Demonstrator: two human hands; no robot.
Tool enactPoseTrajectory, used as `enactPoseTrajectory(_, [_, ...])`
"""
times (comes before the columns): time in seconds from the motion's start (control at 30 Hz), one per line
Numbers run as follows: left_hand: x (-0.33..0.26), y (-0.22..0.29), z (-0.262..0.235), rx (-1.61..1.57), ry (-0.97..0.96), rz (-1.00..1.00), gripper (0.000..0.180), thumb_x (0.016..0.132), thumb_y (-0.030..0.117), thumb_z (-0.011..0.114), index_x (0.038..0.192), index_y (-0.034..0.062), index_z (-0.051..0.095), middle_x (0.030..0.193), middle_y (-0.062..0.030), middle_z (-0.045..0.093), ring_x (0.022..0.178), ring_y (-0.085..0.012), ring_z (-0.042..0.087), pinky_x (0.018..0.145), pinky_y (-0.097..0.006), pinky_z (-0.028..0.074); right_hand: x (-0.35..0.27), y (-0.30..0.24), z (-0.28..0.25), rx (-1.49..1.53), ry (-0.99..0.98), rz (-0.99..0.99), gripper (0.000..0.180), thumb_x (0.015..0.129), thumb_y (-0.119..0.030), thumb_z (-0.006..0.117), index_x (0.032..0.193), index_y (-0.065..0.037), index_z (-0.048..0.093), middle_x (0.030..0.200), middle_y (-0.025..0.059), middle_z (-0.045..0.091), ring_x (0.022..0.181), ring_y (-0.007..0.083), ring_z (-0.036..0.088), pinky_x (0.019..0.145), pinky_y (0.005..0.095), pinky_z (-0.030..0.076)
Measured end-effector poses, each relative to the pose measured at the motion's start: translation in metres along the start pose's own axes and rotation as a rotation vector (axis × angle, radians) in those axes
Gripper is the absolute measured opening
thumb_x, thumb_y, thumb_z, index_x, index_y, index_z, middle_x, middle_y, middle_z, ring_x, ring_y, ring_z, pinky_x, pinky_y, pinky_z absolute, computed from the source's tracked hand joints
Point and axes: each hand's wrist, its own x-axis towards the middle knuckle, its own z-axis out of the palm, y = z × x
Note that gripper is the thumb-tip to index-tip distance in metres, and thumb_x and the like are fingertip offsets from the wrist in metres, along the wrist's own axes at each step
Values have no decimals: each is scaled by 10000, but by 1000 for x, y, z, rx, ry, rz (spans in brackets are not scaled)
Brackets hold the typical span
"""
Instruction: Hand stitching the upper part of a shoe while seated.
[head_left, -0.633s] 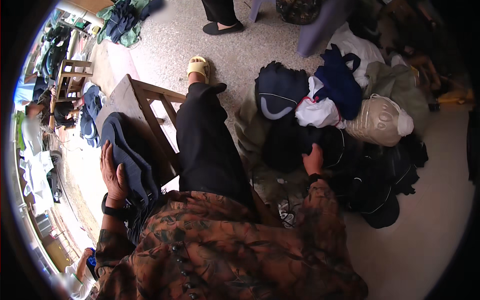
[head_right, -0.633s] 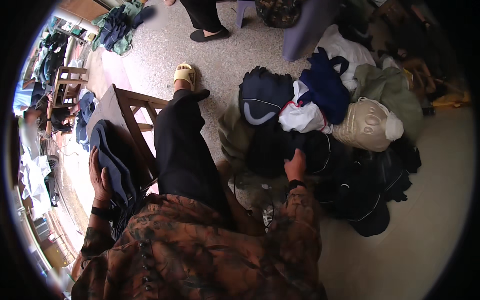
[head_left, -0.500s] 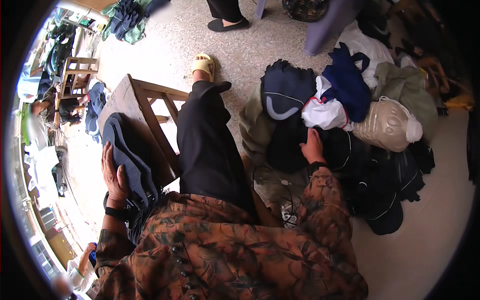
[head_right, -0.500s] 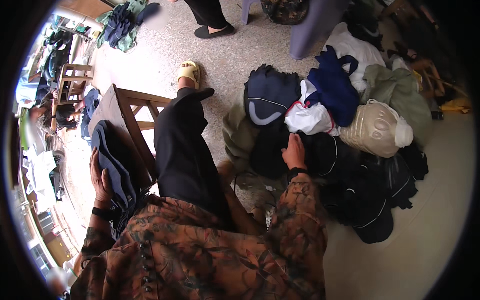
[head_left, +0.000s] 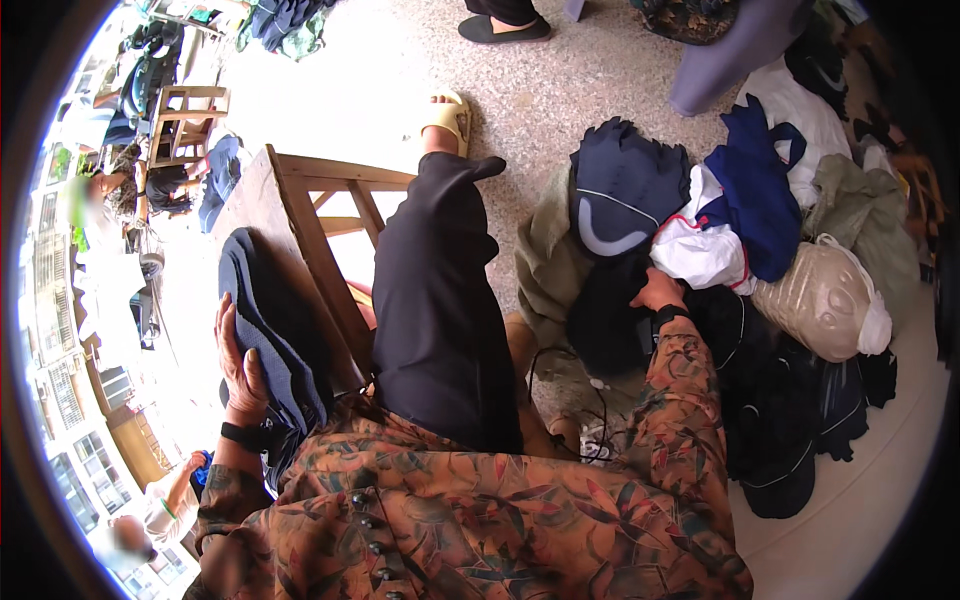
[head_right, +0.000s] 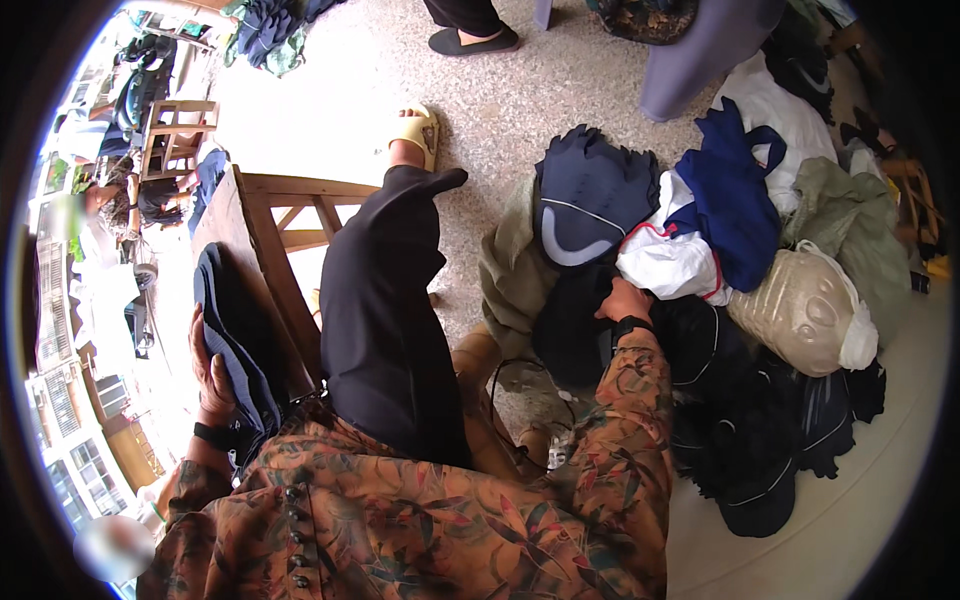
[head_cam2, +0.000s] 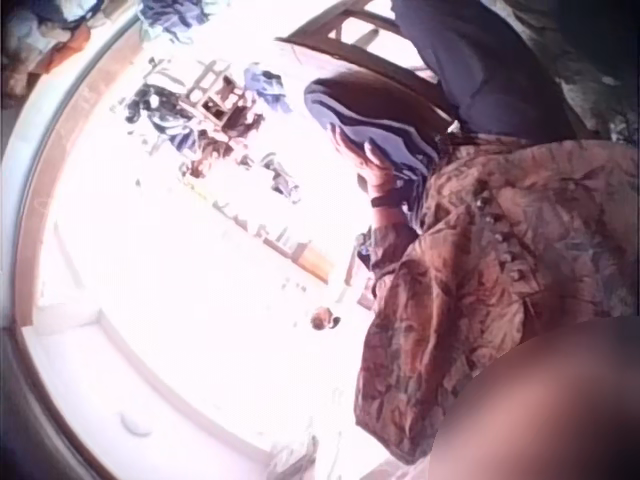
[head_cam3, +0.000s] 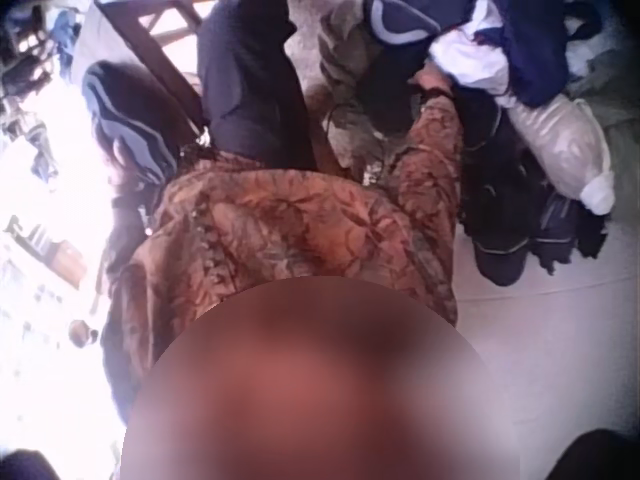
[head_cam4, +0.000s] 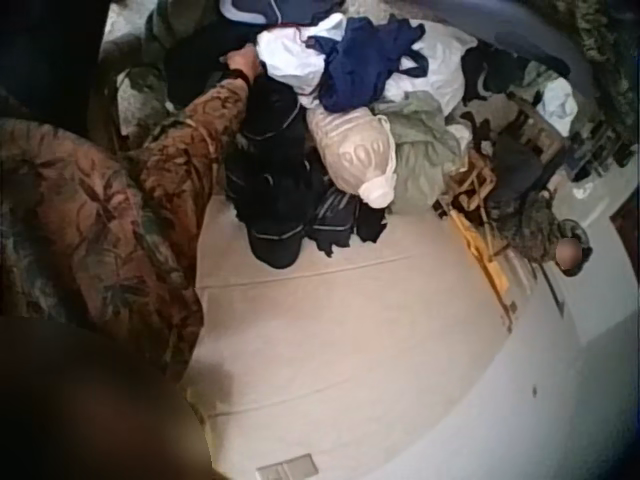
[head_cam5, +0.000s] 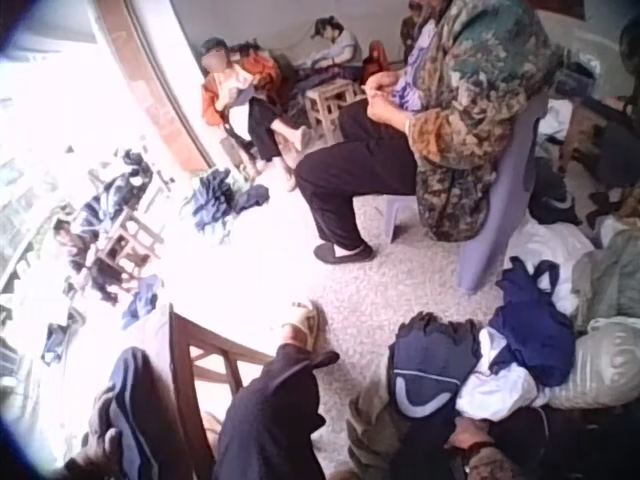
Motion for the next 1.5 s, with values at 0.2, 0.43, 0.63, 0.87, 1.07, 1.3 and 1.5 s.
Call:
enactPoseTrajectory(0.2, [2,2,5,-38,-1,-33,699,947,565,340,1413,44,350,1448,-220,352,1355,-362,318,1122,-469,206,-23,-5,25,-128,12,-138,615,588,-191,793,1169,-91,619,1146,157,625,1113,346,567,914,464,459])
enactPoseTrajectory(0.43, [-1,1,3,-36,11,-38,687,952,555,339,1411,44,350,1450,-218,349,1355,-359,320,1121,-465,210,-95,3,61,34,258,-212,575,654,25,615,1206,-10,459,1018,335,583,893,463,595,796,500,489])
enactPoseTrajectory(0.63, [-1,1,5,-39,18,-40,675,954,547,343,1407,47,355,1452,-209,349,1357,-353,317,1123,-462,208,-105,-10,79,-95,639,-470,686,679,40,579,1340,-2,402,1350,373,325,966,439,571,839,464,462])
enactPoseTrajectory(0.87, [-2,0,7,-66,21,-69,658,958,528,347,1408,48,350,1452,-198,351,1359,-345,313,1128,-457,197,-47,-20,44,143,94,-169,763,667,-7,657,1352,68,330,1218,336,494,1134,442,500,934,465,434])
enactPoseTrajectory(1.07, [-3,3,6,-87,16,-102,652,958,522,353,1412,53,348,1456,-195,344,1362,-343,308,1130,-455,196,-8,-3,42,164,225,-67,1176,442,-116,912,1418,22,270,1407,245,380,1341,367,337,1099,395,310])
enactPoseTrajectory(1.3, [-5,-2,6,-102,17,-94,648,957,520,356,1418,63,342,1462,-196,337,1368,-343,302,1132,-455,193,-16,-17,16,-58,5,-1,854,528,-131,885,1262,-9,466,1361,225,448,1261,366,433,1073,418,336])
enactPoseTrajectory(1.5, [-2,2,5,-82,17,-91,646,956,518,359,1415,64,348,1459,-200,340,1368,-343,303,1132,-457,195,-28,-7,21,20,103,-190,721,544,-165,864,1160,-3,527,1157,232,588,1163,362,520,967,421,434])
